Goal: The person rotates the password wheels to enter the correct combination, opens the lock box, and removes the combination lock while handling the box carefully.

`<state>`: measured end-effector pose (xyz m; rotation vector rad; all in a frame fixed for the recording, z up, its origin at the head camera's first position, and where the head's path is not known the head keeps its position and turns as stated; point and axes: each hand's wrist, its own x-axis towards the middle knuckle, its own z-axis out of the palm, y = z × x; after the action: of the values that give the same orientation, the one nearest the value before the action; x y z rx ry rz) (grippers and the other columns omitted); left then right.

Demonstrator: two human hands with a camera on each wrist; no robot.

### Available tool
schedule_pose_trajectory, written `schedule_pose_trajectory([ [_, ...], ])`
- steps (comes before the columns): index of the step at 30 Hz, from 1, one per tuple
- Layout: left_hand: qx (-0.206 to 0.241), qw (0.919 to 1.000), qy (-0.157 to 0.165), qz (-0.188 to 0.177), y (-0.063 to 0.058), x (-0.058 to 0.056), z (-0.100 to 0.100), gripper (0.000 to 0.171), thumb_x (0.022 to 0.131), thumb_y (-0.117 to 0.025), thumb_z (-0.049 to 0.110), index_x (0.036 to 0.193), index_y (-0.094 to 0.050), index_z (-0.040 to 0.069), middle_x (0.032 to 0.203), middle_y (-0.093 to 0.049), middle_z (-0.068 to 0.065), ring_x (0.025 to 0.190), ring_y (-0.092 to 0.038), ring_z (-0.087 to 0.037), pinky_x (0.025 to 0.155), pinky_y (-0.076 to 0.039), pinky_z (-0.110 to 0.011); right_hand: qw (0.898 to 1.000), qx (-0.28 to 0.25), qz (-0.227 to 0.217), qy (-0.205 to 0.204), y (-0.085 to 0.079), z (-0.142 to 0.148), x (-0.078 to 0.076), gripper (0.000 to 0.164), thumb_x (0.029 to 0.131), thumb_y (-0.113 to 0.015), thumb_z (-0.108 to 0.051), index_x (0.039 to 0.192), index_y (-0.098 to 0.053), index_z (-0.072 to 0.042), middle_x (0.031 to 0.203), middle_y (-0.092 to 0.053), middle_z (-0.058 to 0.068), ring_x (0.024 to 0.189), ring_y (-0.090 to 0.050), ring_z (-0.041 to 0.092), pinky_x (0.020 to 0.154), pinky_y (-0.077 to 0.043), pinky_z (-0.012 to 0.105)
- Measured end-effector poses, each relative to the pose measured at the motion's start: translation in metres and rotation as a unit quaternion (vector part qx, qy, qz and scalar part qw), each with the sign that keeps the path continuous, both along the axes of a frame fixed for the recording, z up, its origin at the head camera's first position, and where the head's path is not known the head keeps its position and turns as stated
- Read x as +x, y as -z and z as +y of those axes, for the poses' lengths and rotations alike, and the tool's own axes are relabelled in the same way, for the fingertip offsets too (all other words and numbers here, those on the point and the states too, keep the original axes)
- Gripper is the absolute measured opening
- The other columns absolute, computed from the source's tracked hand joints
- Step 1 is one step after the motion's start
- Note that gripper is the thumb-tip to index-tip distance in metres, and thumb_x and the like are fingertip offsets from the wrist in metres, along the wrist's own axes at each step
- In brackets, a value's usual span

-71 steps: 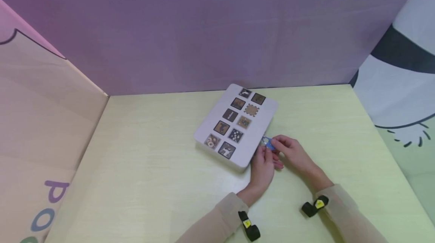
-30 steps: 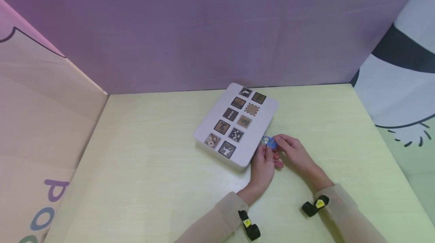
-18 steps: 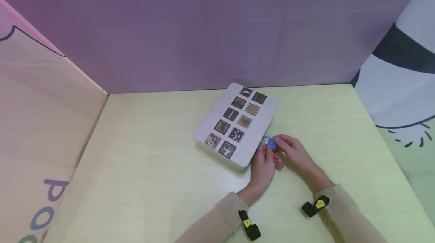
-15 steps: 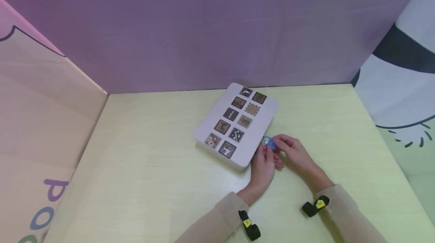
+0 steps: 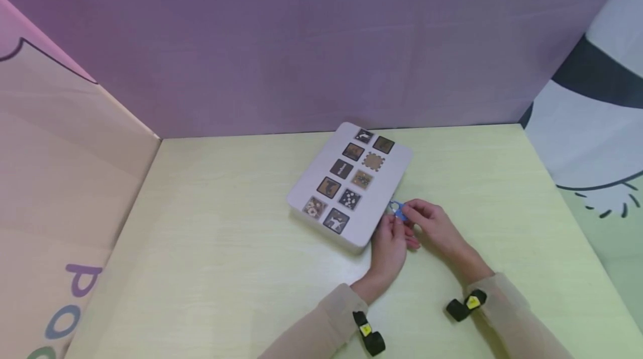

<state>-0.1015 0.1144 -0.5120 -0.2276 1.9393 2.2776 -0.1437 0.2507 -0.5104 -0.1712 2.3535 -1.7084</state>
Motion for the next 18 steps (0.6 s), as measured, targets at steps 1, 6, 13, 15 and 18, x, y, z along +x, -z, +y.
schedule_pose_trajectory([
  [1, 0.0, 1.0, 0.0, 0.0, -0.0002, 0.0001, 0.0001, 0.014, 0.109, -0.044, 0.009, 0.103, -0.056, 0.006, 0.08, -0.063, -0.003, 0.058, -0.062, -0.009, 0.058, -0.059, -0.021, 1.0, 0.001, 0.001, 0.0, 0.0002, 0.0, 0.0001, 0.032, 0.108, -0.056, -0.021, 0.113, -0.067, 0.009, 0.09, -0.071, -0.006, 0.088, -0.063, 0.006, 0.089, -0.047, 0.014],
  [6, -0.002, 1.0, 0.002, -0.001, -0.0008, 0.0006, -0.0002, 0.014, 0.109, -0.044, 0.01, 0.104, -0.056, 0.006, 0.08, -0.063, -0.002, 0.059, -0.062, -0.009, 0.059, -0.059, -0.021, 1.0, 0.002, 0.002, 0.0, 0.0013, 0.0006, 0.0, 0.032, 0.108, -0.057, -0.022, 0.113, -0.068, 0.009, 0.089, -0.071, -0.005, 0.086, -0.064, 0.008, 0.088, -0.048, 0.015],
  [13, 0.001, 1.0, 0.002, -0.005, -0.001, 0.0007, 0.0002, 0.015, 0.11, -0.044, 0.011, 0.104, -0.057, 0.006, 0.08, -0.063, 0.0, 0.059, -0.062, -0.009, 0.059, -0.059, -0.021, 1.0, -0.004, 0.004, 0.005, 0.0011, 0.0012, -0.0002, 0.034, 0.108, -0.054, -0.023, 0.115, -0.066, 0.009, 0.09, -0.071, -0.005, 0.085, -0.064, 0.008, 0.087, -0.048, 0.015],
  [15, 0.001, 1.0, 0.002, -0.005, -0.001, 0.0008, 0.0002, 0.015, 0.11, -0.044, 0.012, 0.104, -0.057, 0.006, 0.08, -0.063, 0.0, 0.059, -0.062, -0.009, 0.059, -0.059, -0.021, 1.0, -0.011, 0.003, 0.004, 0.0008, 0.0013, -0.0004, 0.034, 0.108, -0.053, -0.022, 0.115, -0.065, 0.01, 0.09, -0.071, -0.005, 0.085, -0.064, 0.007, 0.086, -0.048, 0.015],
  [18, -0.002, 1.0, 0.003, -0.004, -0.0012, 0.0007, 0.0, 0.015, 0.11, -0.044, 0.013, 0.104, -0.057, 0.006, 0.081, -0.063, 0.0, 0.06, -0.062, -0.009, 0.06, -0.059, -0.022, 1.0, -0.019, 0.0, 0.001, 0.0005, 0.0013, -0.0005, 0.034, 0.108, -0.054, -0.021, 0.116, -0.064, 0.011, 0.091, -0.071, -0.006, 0.086, -0.065, 0.007, 0.087, -0.048, 0.015],
])
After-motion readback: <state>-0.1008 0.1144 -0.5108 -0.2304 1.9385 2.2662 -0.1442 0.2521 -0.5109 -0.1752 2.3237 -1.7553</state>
